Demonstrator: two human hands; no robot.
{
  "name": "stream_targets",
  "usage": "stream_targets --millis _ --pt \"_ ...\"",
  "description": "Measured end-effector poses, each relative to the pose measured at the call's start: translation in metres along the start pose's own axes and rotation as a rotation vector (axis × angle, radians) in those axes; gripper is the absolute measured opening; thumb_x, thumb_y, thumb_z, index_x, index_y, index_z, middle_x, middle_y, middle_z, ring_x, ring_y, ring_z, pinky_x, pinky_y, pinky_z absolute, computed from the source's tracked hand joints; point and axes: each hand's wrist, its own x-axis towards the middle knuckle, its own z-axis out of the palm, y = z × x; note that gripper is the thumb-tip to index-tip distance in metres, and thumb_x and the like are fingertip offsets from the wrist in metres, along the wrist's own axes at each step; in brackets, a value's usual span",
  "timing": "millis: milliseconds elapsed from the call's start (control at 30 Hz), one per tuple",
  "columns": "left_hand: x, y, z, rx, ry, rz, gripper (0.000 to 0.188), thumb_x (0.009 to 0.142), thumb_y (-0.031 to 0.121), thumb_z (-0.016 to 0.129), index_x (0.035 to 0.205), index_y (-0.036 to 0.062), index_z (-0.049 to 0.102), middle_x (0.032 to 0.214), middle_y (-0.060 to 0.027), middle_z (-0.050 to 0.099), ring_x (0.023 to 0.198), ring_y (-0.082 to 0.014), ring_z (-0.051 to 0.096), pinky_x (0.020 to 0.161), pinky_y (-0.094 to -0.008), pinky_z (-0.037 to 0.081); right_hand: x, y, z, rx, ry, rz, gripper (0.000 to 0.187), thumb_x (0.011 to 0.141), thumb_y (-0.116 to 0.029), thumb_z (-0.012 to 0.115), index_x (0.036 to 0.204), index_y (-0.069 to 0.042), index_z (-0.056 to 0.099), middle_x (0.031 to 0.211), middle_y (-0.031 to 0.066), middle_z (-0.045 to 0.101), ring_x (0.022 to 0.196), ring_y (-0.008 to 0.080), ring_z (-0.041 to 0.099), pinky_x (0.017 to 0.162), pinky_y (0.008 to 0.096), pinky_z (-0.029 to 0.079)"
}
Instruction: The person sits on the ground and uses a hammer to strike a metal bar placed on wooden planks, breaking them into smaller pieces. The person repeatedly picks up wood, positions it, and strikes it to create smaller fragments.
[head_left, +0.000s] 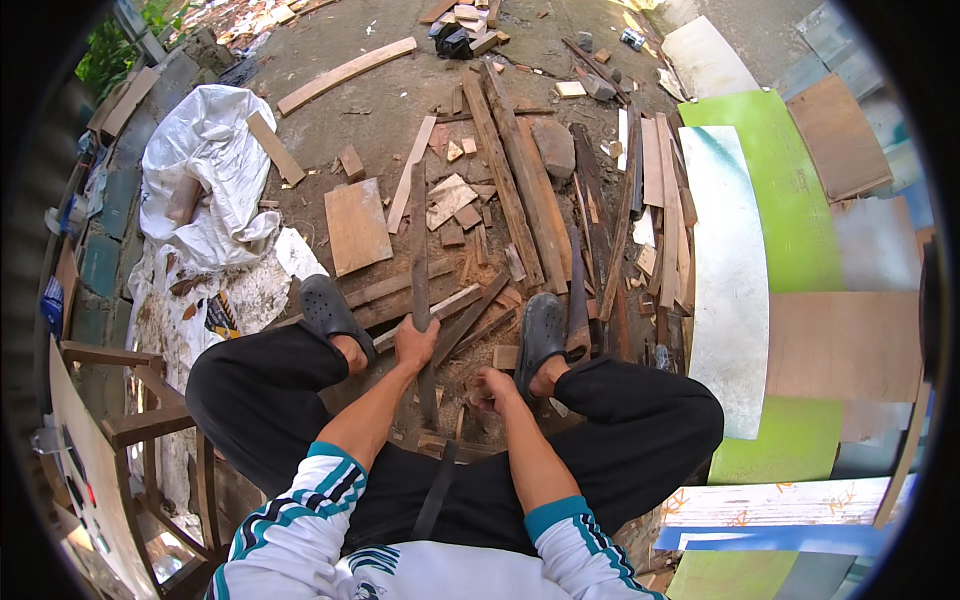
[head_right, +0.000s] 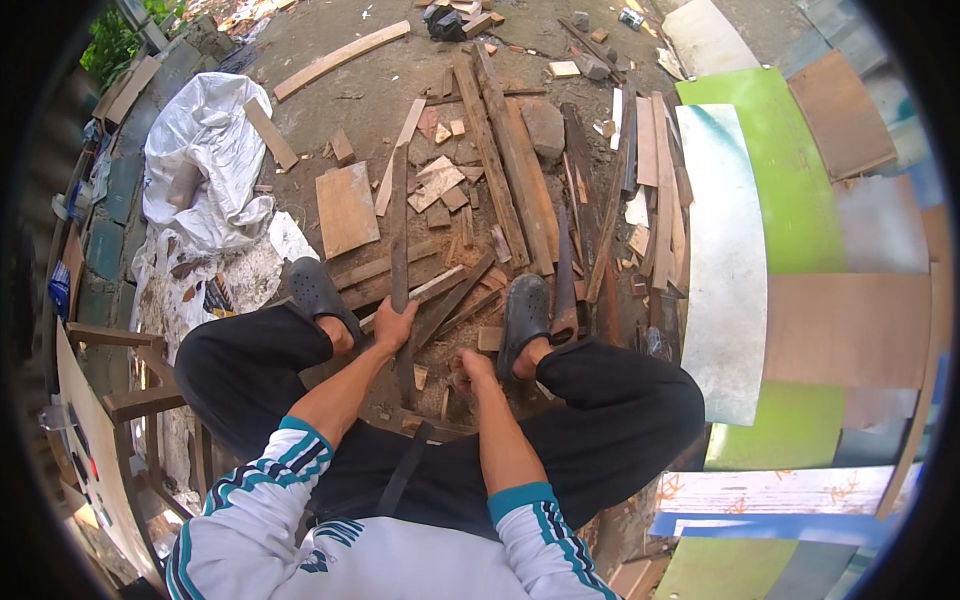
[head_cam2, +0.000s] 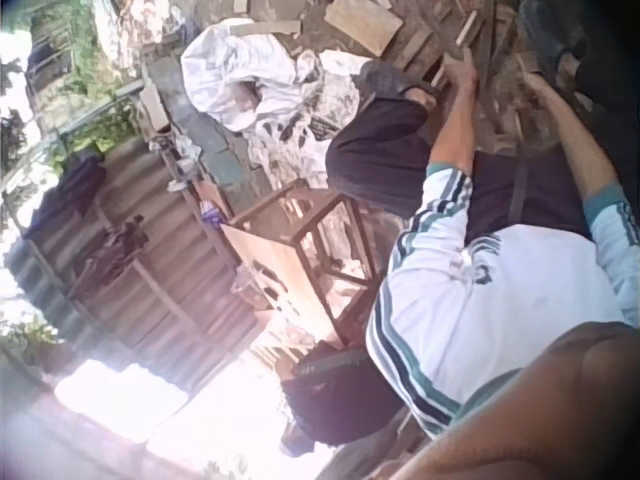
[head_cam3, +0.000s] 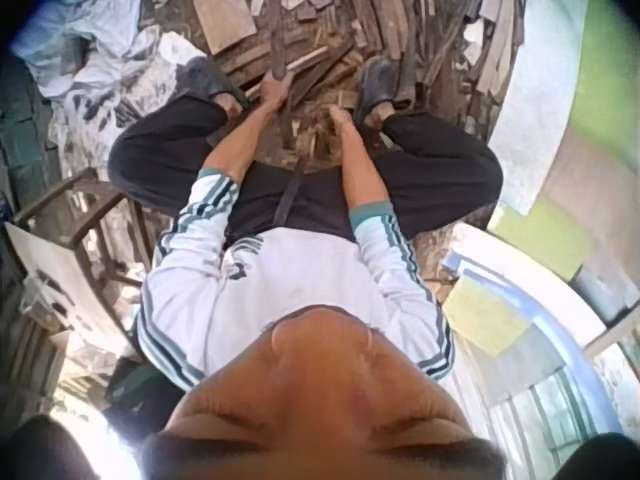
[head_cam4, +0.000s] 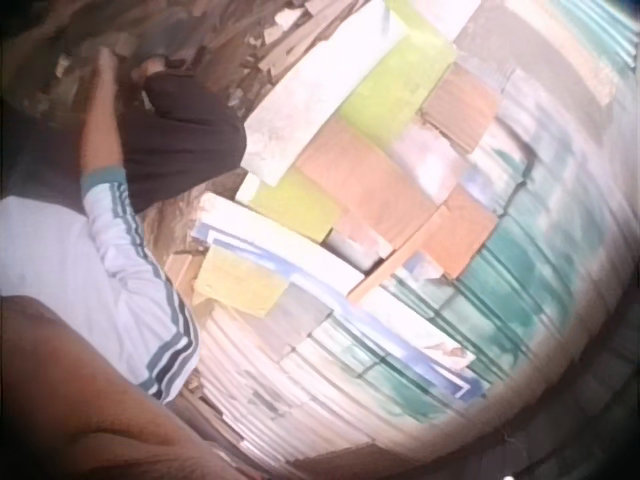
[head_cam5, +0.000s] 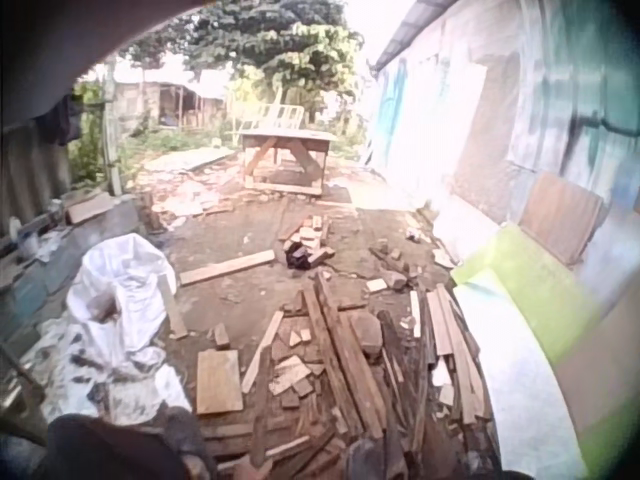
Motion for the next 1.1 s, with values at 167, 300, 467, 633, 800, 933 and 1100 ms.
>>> stream_targets --millis 167,300,467,633,800,933,1100 --pt "-0.032 -0.041 0.042 0.136 0.072 -0.194 0.049 0.087 0.049 0.064 0.105 0.0031 0.061 0.098 -0.0218 0.068 0.094 -0.0384 0.066 0.084 -0.0484 0.049 0.012 -0.007 -0.011 0.006 -0.031 -0.164 0.042 0.086 -0.042 0.074 0.096 -0.001 0.066 0.087 0.0110 0.061 0.059 0.0196 0.054 0.053 0.0357 0.044" --pt "-0.048 -0.042 0.067 0.156 0.079 -0.198 0.054 0.088 0.053 0.062 0.106 0.0017 0.060 0.096 -0.0223 0.069 0.093 -0.0413 0.066 0.084 -0.0500 0.050 0.035 0.015 -0.011 -0.198 0.235 -0.350 0.047 0.088 -0.049 0.070 0.090 -0.002 0.067 0.079 0.0083 0.060 0.056 0.0195 0.052 0.052 0.0370 0.042" --pt "-0.054 -0.040 0.086 0.101 -0.004 -0.193 0.057 0.089 0.054 0.060 0.112 0.0020 0.061 0.098 -0.0224 0.070 0.096 -0.0422 0.066 0.085 -0.0491 0.051 0.006 -0.020 -0.031 -0.149 0.438 -0.341 0.059 0.089 -0.060 0.063 0.092 -0.002 0.070 0.092 0.0151 0.068 0.084 0.0281 0.063 0.076 0.0404 0.047" --pt "-0.050 -0.031 0.111 0.287 -0.251 -0.286 0.067 0.092 0.059 0.054 0.126 0.0022 0.061 0.105 -0.0222 0.070 0.099 -0.0391 0.067 0.085 -0.0475 0.051 -0.063 -0.067 -0.069 0.038 0.441 -0.469 0.056 0.093 -0.058 0.061 0.088 -0.003 0.069 0.083 0.0059 0.066 0.072 0.0161 0.057 0.067 0.0323 0.044" --pt "-0.013 -0.054 0.117 0.538 -0.620 -0.362 0.072 0.093 0.064 0.050 0.121 -0.0007 0.065 0.112 -0.0198 0.070 0.101 -0.0352 0.068 0.083 -0.0470 0.053 -0.077 -0.071 -0.084 0.141 0.526 -0.689 0.048 0.095 -0.050 0.065 0.086 -0.003 0.065 0.080 0.0011 0.064 0.061 0.0090 0.051 0.053 0.0250 0.037" --pt "0.003 -0.049 0.106 0.446 -0.703 -0.398 0.071 0.091 0.062 0.056 0.114 -0.0046 0.066 0.110 -0.0219 0.070 0.104 -0.0364 0.067 0.084 -0.0456 0.053 -0.088 -0.066 -0.084 0.180 0.555 -0.680 0.044 0.093 -0.046 0.069 0.085 -0.003 0.064 0.077 0.0002 0.061 0.061 0.0079 0.051 0.052 0.0251 0.037" --pt "0.003 -0.066 0.114 0.476 -0.512 -0.165 0.066 0.089 0.058 0.064 0.094 -0.0075 0.069 0.094 -0.0231 0.071 0.092 -0.0373 0.068 0.081 -0.0456 0.051 -0.110 -0.062 -0.066 0.279 0.444 -0.540 0.032 0.090 -0.035 0.075 0.085 -0.006 0.062 0.070 -0.0014 0.056 0.056 0.0072 0.050 0.049 0.0245 0.038"
